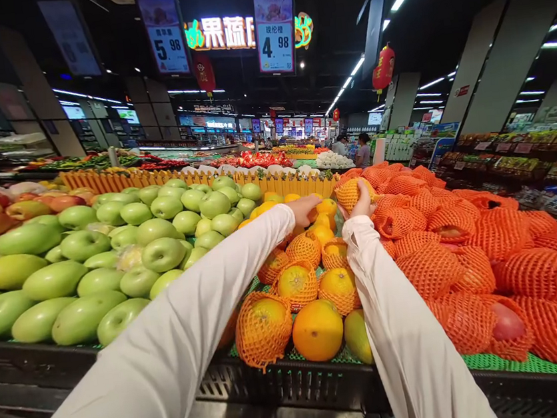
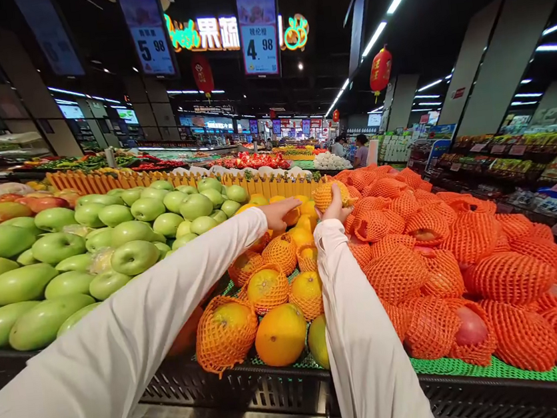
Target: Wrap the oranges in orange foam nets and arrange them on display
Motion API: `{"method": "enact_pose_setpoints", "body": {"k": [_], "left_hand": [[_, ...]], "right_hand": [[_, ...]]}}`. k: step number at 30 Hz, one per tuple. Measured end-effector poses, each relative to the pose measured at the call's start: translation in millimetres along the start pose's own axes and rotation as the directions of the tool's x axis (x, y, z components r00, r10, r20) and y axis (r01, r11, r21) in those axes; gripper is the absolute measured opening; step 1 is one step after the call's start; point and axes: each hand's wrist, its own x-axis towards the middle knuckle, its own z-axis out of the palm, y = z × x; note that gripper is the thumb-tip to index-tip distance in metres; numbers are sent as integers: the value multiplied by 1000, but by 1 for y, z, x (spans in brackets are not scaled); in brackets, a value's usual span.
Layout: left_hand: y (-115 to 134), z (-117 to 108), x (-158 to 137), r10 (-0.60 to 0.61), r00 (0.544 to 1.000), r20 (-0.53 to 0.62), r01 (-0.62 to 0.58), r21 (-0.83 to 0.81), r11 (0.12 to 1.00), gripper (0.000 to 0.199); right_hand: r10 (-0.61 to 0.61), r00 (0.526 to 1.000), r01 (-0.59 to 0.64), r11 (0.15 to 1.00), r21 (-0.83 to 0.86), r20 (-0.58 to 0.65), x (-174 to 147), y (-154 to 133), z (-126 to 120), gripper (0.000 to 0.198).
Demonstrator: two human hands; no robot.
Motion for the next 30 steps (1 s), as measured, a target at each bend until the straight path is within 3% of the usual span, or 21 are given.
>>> {"method": "enact_pose_setpoints", "body": {"k": [4, 6, 7, 9, 11, 13, 16, 22, 25, 30], "left_hand": [[-2, -44, -75, 48, 988, -147, -59, -72, 996, 62], [0, -51, -125, -103, 991, -82, 101, -33, 994, 43], [1, -48, -150, -231, 973, -11, 231, 27, 973, 38], [3, -33, -194, -456, 885, 96, 437, 164, 884, 39], [6, -11, -225, -580, 801, 145, 538, 248, 805, 56], [9, 10, -242, -624, 769, 141, 581, 255, 773, 77], [14, 29, -246, -640, 763, 91, 617, 193, 763, 96], [15, 32, -225, -587, 805, 88, 572, 146, 807, 95], [-2, 31, -209, -557, 826, 90, 546, 117, 829, 92], [-52, 36, -175, -459, 888, 33, 460, -105, 882, 82]], "right_hand": [[0, 1000, 0, 1000, -23, 0, -5, 0, 1, 86], [13, 1000, -14, 997, -74, -11, -8, -1, 1, 88], [14, 1000, -15, 995, -99, -12, -10, -1, 0, 88], [-2, 1000, 1, 991, -130, -7, -11, -1, 0, 87], [-26, 1000, 26, 992, -124, 2, -11, 0, 0, 86], [-42, 999, 42, 995, -89, 3, -9, 2, -1, 85], [-42, 999, 42, 997, -70, -3, -5, 5, -3, 83], [-29, 999, 31, 995, -90, 21, -6, 5, -6, 82], [-16, 1000, 18, 997, -73, 23, -8, 4, -6, 82], [-18, 1000, 19, 996, -86, 9, -8, 4, -6, 85]]}}
